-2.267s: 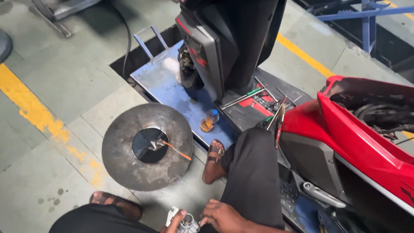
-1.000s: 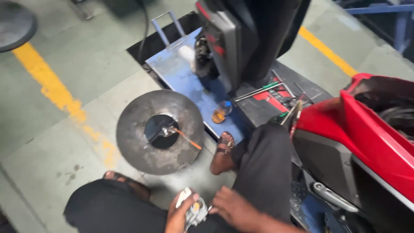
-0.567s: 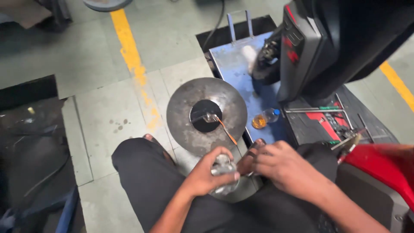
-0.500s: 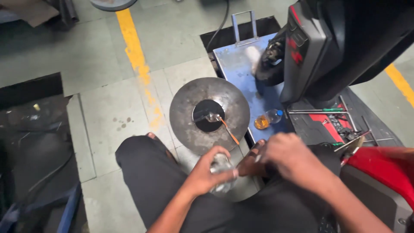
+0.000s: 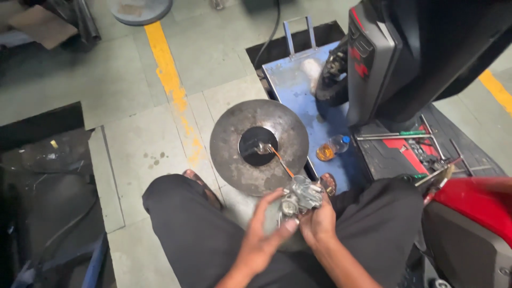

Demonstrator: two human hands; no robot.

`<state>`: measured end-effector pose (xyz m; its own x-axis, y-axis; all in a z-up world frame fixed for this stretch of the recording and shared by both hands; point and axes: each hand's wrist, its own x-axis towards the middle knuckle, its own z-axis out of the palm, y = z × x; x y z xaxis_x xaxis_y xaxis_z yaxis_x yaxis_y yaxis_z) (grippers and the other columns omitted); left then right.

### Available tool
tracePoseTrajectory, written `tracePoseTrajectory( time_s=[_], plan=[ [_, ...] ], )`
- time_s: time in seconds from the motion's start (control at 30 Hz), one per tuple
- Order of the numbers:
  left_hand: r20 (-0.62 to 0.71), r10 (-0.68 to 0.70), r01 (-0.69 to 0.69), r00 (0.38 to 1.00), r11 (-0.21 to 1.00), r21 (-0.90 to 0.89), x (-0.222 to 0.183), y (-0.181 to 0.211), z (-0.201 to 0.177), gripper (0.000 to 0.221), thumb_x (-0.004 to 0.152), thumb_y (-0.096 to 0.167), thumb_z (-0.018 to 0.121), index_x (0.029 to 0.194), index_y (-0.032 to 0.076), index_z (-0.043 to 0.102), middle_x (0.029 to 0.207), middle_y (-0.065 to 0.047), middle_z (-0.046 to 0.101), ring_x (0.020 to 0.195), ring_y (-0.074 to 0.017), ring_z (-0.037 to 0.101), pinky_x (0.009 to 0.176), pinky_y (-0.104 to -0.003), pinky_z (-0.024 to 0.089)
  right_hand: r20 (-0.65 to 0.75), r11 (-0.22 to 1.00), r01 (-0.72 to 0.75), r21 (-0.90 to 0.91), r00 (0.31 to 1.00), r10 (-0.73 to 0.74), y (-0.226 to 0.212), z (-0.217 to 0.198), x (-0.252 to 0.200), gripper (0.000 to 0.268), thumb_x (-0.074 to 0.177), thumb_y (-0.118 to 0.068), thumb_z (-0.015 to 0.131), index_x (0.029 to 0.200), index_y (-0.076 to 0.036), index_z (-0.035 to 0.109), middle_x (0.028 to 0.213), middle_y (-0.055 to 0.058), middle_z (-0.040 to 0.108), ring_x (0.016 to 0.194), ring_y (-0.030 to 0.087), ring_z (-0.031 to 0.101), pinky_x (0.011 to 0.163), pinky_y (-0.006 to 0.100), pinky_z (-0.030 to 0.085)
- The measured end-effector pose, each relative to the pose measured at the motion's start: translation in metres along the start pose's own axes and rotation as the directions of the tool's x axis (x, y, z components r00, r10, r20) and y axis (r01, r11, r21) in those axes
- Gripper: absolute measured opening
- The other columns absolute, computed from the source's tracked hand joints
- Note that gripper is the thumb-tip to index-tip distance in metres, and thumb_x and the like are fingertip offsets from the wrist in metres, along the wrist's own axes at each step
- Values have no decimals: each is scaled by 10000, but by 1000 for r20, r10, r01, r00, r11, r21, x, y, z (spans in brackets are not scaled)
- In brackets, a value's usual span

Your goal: Disassembling and cleaning a motorcycle carburetor with fuel and tools.

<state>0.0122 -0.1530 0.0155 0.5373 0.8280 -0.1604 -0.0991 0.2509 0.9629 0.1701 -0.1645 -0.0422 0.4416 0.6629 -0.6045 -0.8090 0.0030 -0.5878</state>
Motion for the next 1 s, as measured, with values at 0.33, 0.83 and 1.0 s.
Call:
tracePoseTrajectory(
  time_s=[0.33, 0.83, 1.0],
  plan=[
    [-8, -125, 69, 992, 600, -797, 13, -114, -16, 630, 1056, 487, 391, 1447, 5, 498, 1395, -152, 611, 1297, -287, 576, 1133, -440, 414, 326, 907, 322, -272, 918, -228, 28, -21, 3, 246, 1053, -246, 558, 974, -22, 627, 929, 31, 645, 921, 146, 627, 860, 313, 508],
    [43, -163, 150, 986, 740, -656, 9, -99, -14, 689, 1078, 558, 286, 1376, 7, 575, 1281, -139, 682, 1199, -268, 622, 1076, -427, 445, 251, 584, 368, -724, 928, -274, -2, 2, -5, 287, 1038, -224, 546, 1016, 17, 701, 809, 43, 616, 522, 90, 547, 437, 275, 442],
    [-87, -95, 10, 992, 729, -684, 5, -86, -1, 610, 1083, 475, 296, 1408, 19, 539, 1362, -149, 627, 1259, -261, 591, 1103, -429, 429, 229, 610, 337, -717, 941, -249, -6, -7, -8, 290, 1034, -230, 531, 994, 6, 695, 815, 15, 583, 490, 79, 537, 410, 260, 430]
  ],
)
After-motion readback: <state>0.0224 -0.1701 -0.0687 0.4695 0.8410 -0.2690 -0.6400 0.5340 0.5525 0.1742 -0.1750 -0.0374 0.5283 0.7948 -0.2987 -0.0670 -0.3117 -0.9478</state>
